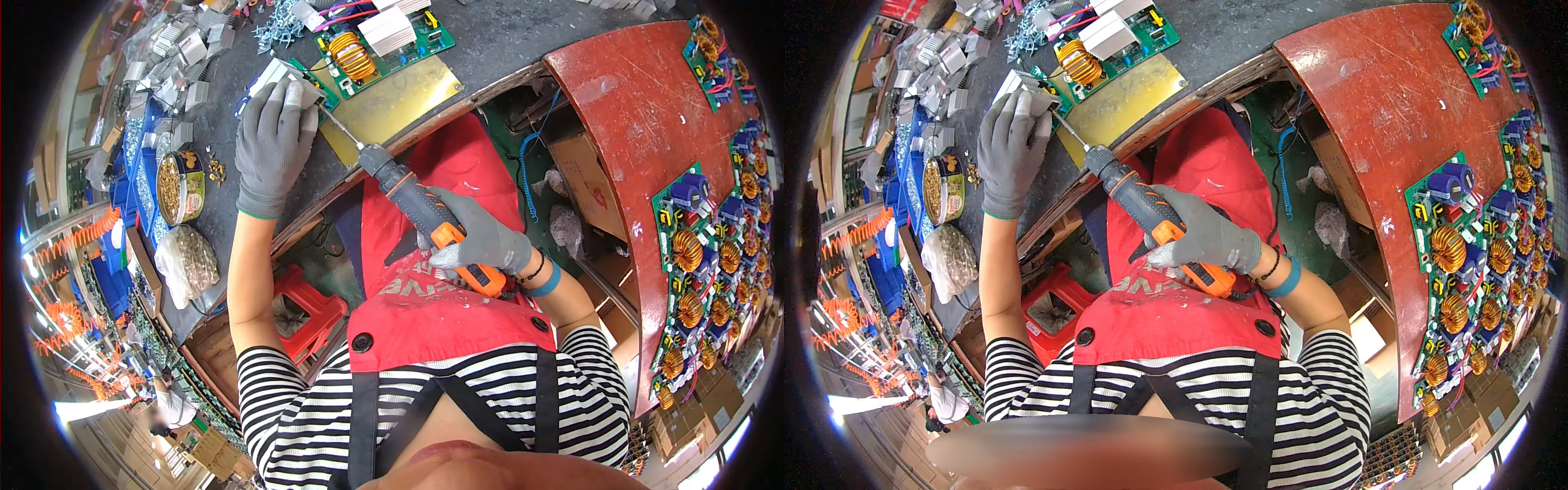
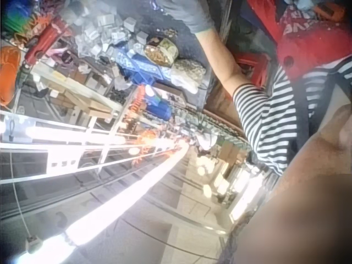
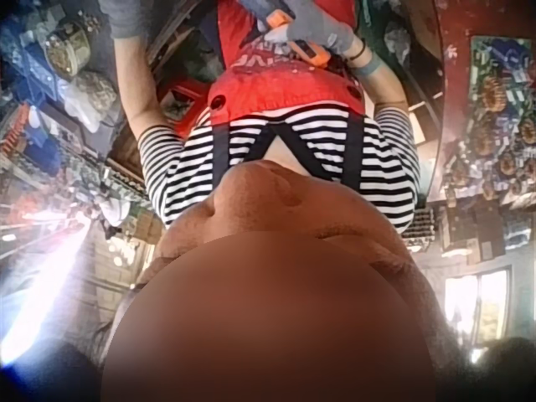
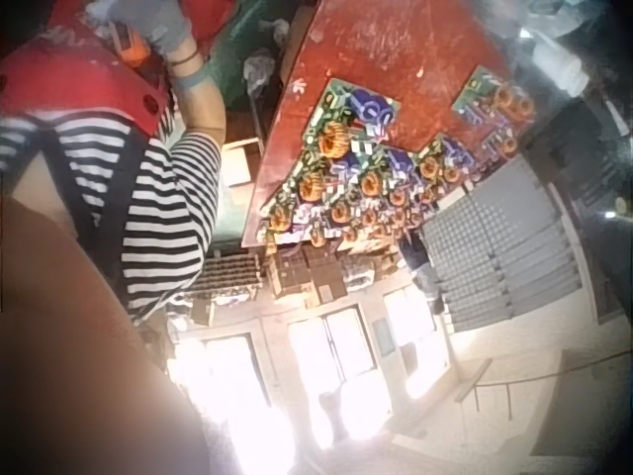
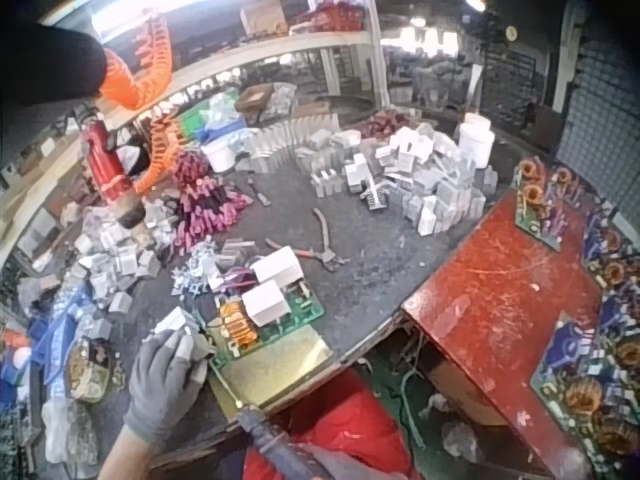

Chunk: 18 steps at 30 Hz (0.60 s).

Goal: Assemble electronic components onto a printed circuit board using manual tools and an electric screwdriver.

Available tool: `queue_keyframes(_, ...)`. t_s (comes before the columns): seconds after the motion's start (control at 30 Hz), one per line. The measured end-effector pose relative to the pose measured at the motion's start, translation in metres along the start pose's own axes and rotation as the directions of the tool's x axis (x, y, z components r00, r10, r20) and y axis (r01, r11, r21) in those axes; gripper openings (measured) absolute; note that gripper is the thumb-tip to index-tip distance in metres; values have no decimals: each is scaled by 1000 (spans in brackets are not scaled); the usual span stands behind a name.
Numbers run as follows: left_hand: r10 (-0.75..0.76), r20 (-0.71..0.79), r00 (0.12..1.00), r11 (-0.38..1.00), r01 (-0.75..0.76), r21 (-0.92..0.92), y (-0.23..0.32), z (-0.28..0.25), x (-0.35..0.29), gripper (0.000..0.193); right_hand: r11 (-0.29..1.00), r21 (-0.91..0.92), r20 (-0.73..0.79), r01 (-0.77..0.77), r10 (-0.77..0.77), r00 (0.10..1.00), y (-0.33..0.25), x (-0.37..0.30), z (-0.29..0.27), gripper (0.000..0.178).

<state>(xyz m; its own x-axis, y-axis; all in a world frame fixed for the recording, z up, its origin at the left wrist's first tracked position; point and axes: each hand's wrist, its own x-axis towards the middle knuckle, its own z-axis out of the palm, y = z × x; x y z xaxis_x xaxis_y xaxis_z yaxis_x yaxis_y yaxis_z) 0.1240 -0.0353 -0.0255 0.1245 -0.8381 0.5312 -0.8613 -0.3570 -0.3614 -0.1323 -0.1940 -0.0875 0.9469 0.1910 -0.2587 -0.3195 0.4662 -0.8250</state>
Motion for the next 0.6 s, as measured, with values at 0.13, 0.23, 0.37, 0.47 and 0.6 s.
queue_keyframes(0.13,3,5,1000,1000,-3,-7,0,0,0,39,998,56,-1,-40,40,999,-5,-2,3,75)
queue_keyframes(0.23,3,7,1000,1000,-3,-6,0,0,0,39,999,14,7,36,-36,999,2,2,2,72)
queue_keyframes(0.37,11,-3,1000,1000,-11,-12,0,0,0,40,977,204,49,-59,50,998,-12,-2,9,62)
queue_keyframes(0.47,17,-10,1000,1000,-17,-14,-1,2,0,40,954,290,51,-74,62,997,-17,-3,14,54)
queue_keyframes(0.6,25,-16,1000,1000,-25,-13,-1,2,0,39,950,300,51,-88,77,996,-17,-2,16,55)
